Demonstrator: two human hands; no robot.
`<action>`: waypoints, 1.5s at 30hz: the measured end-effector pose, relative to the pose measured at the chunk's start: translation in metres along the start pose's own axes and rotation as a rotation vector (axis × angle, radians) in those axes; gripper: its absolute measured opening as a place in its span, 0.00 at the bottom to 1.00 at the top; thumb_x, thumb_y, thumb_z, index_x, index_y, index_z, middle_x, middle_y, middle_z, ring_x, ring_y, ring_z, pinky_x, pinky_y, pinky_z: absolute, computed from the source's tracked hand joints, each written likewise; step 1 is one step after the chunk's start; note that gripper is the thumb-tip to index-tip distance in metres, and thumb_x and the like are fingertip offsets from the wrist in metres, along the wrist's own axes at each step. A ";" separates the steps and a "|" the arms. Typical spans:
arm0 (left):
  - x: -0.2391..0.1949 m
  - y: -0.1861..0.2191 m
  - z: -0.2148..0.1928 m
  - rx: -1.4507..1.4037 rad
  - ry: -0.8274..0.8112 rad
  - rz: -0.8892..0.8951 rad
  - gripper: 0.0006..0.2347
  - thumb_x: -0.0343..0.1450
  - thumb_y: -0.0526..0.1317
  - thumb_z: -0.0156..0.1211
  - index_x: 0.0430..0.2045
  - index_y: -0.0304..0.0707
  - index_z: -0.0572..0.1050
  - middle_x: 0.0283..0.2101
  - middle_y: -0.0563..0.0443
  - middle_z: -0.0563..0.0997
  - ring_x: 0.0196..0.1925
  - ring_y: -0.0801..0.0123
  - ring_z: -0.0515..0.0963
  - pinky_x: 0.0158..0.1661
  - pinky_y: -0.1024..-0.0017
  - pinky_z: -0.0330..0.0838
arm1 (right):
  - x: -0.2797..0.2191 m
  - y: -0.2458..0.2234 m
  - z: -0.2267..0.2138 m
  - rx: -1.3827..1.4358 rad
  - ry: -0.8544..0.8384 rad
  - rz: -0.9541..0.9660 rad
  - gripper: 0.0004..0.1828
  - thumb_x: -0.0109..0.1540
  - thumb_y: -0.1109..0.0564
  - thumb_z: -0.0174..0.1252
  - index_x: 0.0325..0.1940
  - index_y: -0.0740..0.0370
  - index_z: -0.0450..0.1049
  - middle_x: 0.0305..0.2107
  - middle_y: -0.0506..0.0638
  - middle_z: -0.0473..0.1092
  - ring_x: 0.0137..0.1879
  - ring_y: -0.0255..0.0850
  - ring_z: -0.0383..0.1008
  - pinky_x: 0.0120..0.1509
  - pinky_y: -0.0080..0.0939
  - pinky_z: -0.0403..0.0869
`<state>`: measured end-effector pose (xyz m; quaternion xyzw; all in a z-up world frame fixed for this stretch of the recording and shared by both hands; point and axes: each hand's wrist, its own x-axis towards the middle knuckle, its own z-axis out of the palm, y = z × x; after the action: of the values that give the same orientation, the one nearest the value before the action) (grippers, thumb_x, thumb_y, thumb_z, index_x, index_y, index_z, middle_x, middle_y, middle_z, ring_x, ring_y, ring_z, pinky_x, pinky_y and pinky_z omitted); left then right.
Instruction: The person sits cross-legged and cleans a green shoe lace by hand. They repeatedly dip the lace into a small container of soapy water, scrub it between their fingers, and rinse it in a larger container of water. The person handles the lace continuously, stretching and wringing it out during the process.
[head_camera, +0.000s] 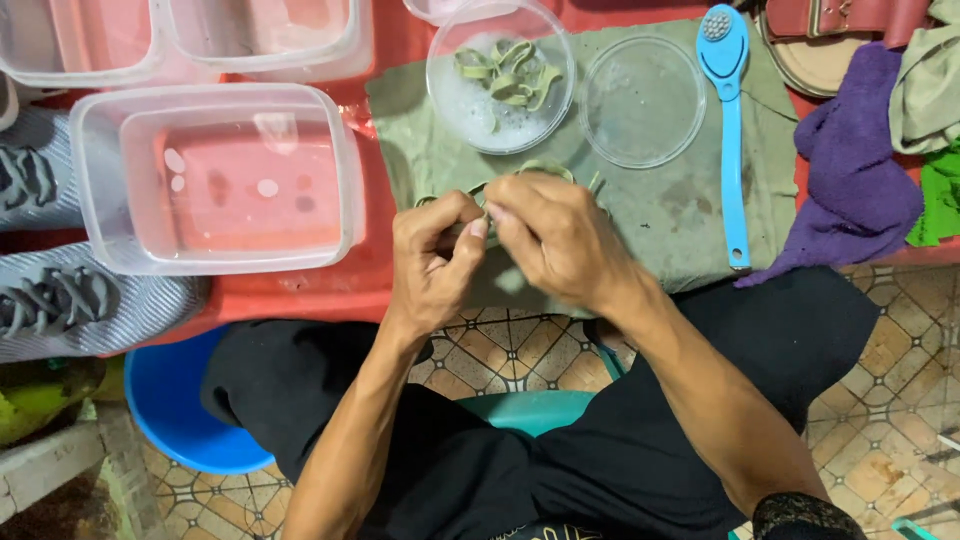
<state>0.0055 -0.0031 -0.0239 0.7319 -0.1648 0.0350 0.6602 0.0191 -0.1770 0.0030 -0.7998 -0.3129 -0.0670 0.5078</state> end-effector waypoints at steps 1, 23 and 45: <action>0.000 0.000 0.000 0.000 -0.005 0.005 0.09 0.71 0.38 0.55 0.18 0.41 0.70 0.12 0.54 0.54 0.17 0.74 0.56 0.20 0.72 0.58 | 0.001 -0.006 0.002 -0.004 0.005 -0.001 0.15 0.72 0.55 0.42 0.40 0.64 0.70 0.19 0.55 0.64 0.25 0.55 0.71 0.30 0.51 0.71; -0.005 0.004 -0.001 -0.064 0.067 -0.023 0.11 0.71 0.40 0.53 0.16 0.41 0.70 0.12 0.55 0.56 0.18 0.75 0.54 0.20 0.72 0.54 | -0.002 -0.005 0.018 0.209 0.094 0.070 0.13 0.71 0.58 0.42 0.39 0.62 0.72 0.16 0.49 0.60 0.21 0.42 0.62 0.29 0.42 0.68; -0.011 0.007 0.003 -0.081 0.153 -0.027 0.11 0.71 0.38 0.53 0.15 0.40 0.68 0.12 0.56 0.55 0.19 0.76 0.54 0.20 0.73 0.53 | -0.004 -0.010 0.034 0.171 0.148 0.119 0.13 0.71 0.56 0.40 0.37 0.60 0.69 0.17 0.51 0.61 0.23 0.44 0.66 0.29 0.44 0.69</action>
<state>-0.0076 -0.0043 -0.0202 0.7019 -0.1052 0.0753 0.7004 0.0028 -0.1470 -0.0074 -0.7637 -0.2311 -0.0686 0.5989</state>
